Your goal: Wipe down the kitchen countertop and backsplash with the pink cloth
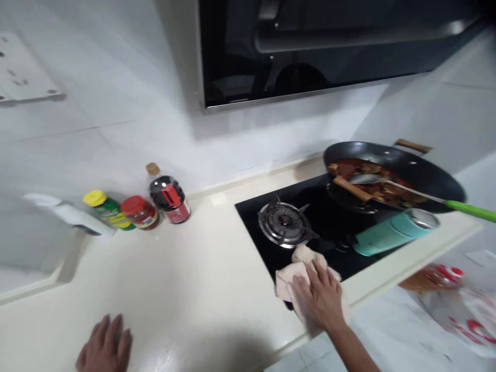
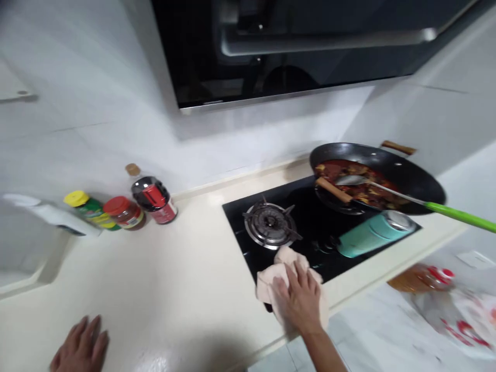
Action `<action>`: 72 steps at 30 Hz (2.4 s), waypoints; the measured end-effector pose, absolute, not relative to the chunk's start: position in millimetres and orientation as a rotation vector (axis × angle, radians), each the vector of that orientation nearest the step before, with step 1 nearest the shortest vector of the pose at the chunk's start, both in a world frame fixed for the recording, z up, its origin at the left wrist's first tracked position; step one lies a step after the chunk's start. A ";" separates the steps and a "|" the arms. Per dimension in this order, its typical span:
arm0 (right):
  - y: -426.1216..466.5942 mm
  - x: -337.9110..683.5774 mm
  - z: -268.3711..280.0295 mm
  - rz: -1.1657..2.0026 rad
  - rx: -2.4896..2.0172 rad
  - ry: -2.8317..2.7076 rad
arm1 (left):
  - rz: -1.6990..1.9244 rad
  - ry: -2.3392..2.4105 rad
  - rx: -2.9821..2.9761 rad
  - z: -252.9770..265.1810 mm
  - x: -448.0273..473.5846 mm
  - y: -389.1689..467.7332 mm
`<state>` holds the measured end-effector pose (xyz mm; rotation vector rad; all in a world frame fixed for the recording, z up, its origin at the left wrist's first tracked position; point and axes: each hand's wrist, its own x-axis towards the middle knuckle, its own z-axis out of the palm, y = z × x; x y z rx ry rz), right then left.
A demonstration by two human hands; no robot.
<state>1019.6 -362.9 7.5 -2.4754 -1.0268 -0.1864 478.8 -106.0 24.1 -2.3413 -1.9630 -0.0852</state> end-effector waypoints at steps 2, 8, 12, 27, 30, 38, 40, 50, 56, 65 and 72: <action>-352.6 1022.9 6.7 -0.158 -2.655 -1.019 | -0.112 -1.945 -2.379 27.3 478.7 -110.2; -307.2 948.7 0.2 -0.083 -2.538 -1.440 | -0.130 -1.968 -2.382 28.5 480.3 -115.0; -252.9 912.2 2.3 0.003 -2.328 -1.761 | -0.098 -1.993 -2.372 25.6 479.9 -117.8; -49.5 965.4 39.0 0.333 -2.468 -1.799 | -0.236 -1.537 -2.634 21.7 534.3 -147.8; -73.3 918.1 33.9 0.344 -2.405 -1.773 | -0.223 -1.551 -2.624 19.0 534.9 -146.4; -171.6 741.0 41.7 0.574 -1.827 -2.055 | -0.218 -1.531 -2.702 24.6 528.5 -141.0; -191.0 727.4 40.0 0.566 -1.817 -2.018 | -0.269 -1.539 -2.736 24.4 525.7 -140.5; -252.5 831.7 22.9 0.188 -2.486 -1.567 | -0.612 -1.443 -2.963 27.1 559.5 -157.8; -307.0 801.4 3.9 -0.009 -2.702 -1.268 | -0.637 -0.832 -3.470 49.6 642.1 -206.6; -320.4 767.5 -0.2 0.298 -2.039 -1.577 | -0.197 -0.756 -3.630 44.0 636.3 -206.7; -344.5 860.3 -20.4 -0.060 -1.993 -1.064 | 0.329 -0.954 -3.531 58.7 667.4 -217.2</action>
